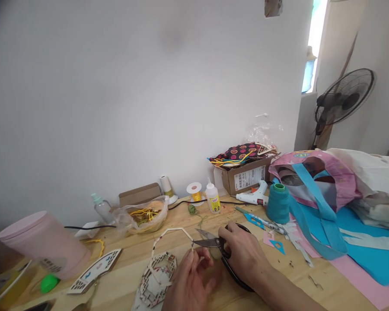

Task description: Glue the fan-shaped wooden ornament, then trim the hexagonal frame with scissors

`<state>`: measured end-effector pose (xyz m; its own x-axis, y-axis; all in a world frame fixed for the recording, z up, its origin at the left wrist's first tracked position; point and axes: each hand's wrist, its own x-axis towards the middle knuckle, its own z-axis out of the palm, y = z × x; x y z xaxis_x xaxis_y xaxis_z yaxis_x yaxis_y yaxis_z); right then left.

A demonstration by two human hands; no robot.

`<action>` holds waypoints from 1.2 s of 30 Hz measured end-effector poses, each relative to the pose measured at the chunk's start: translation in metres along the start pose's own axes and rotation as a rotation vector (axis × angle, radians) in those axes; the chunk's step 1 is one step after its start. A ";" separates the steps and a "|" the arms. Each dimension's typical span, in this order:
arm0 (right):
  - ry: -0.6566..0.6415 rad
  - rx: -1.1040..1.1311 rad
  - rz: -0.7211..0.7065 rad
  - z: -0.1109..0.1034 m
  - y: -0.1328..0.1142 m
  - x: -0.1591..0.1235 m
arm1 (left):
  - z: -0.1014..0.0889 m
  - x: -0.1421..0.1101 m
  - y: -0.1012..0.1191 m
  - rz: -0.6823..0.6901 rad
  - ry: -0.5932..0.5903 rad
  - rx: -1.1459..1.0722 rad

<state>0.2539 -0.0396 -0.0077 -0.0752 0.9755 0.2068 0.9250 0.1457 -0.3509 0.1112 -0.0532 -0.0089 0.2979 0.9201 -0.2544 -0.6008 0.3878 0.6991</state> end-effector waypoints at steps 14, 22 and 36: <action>0.004 -0.090 0.172 -0.009 0.014 0.011 | 0.005 -0.006 -0.008 -0.151 -0.086 -0.033; -0.002 -0.038 -0.054 -0.011 0.002 0.001 | 0.001 -0.002 -0.001 -0.011 0.005 -0.005; 0.011 -0.148 -0.034 -0.007 0.002 0.003 | -0.003 -0.001 -0.003 -0.018 0.000 0.028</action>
<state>0.2586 -0.0380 -0.0012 -0.1037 0.9684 0.2269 0.9668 0.1517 -0.2055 0.1106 -0.0548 -0.0123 0.3084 0.9130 -0.2671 -0.5746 0.4026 0.7126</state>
